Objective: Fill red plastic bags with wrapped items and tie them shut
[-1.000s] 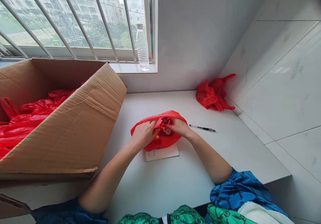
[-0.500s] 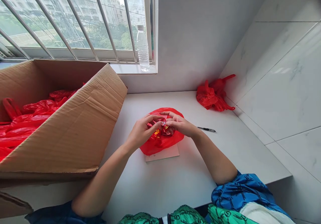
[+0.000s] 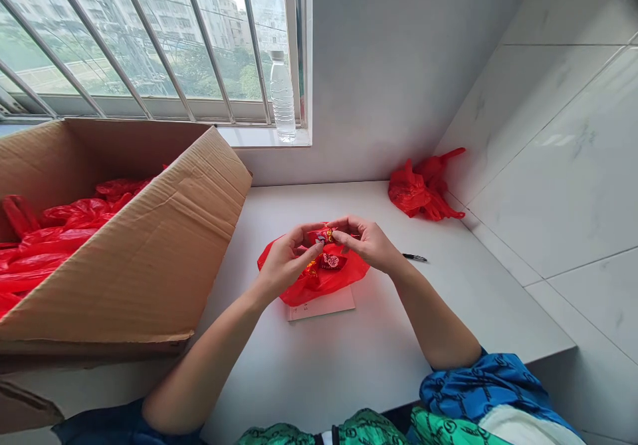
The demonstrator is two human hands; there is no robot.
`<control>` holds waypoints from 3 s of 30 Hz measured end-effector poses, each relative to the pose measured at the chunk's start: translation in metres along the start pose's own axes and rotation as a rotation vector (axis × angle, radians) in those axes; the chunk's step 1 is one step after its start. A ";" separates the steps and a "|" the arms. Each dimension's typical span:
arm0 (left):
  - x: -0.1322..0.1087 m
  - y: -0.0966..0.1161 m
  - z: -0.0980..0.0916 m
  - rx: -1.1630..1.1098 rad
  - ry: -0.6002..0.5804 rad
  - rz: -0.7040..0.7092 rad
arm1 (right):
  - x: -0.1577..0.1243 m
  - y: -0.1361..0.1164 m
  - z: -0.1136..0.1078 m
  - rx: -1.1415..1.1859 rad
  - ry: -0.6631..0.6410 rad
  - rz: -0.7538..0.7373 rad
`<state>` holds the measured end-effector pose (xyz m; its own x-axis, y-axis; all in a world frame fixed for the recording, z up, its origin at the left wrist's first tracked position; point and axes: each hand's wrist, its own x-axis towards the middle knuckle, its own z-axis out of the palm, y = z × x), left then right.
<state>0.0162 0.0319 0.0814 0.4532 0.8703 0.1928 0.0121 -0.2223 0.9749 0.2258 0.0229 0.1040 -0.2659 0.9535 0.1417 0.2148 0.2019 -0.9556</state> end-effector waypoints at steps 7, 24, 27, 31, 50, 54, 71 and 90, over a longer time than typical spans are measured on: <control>-0.003 0.001 0.006 -0.047 -0.004 -0.068 | -0.001 0.001 0.005 -0.030 0.084 -0.080; -0.006 0.002 0.012 0.009 0.035 0.029 | -0.006 -0.006 0.008 -0.054 0.111 -0.127; -0.006 0.000 0.012 -0.023 0.051 0.024 | -0.007 -0.010 0.009 -0.071 0.092 -0.098; -0.006 0.000 0.013 -0.003 0.045 0.022 | -0.008 -0.011 0.011 -0.105 0.065 -0.115; -0.007 0.002 0.014 -0.039 -0.051 -0.027 | -0.006 -0.010 0.008 -0.447 0.125 -0.173; -0.006 -0.004 0.013 -0.037 -0.046 -0.026 | -0.007 -0.009 0.010 -0.445 0.089 -0.187; -0.013 -0.016 -0.015 1.127 -0.086 -0.111 | -0.005 0.004 -0.003 -1.225 -0.061 0.218; -0.006 0.072 -0.047 0.728 0.707 0.371 | -0.030 -0.064 -0.043 -0.815 0.222 -0.049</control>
<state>-0.0274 0.0317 0.1557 -0.0771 0.6994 0.7106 0.6123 -0.5292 0.5873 0.2606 -0.0094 0.1721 -0.1198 0.9442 0.3067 0.8412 0.2606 -0.4738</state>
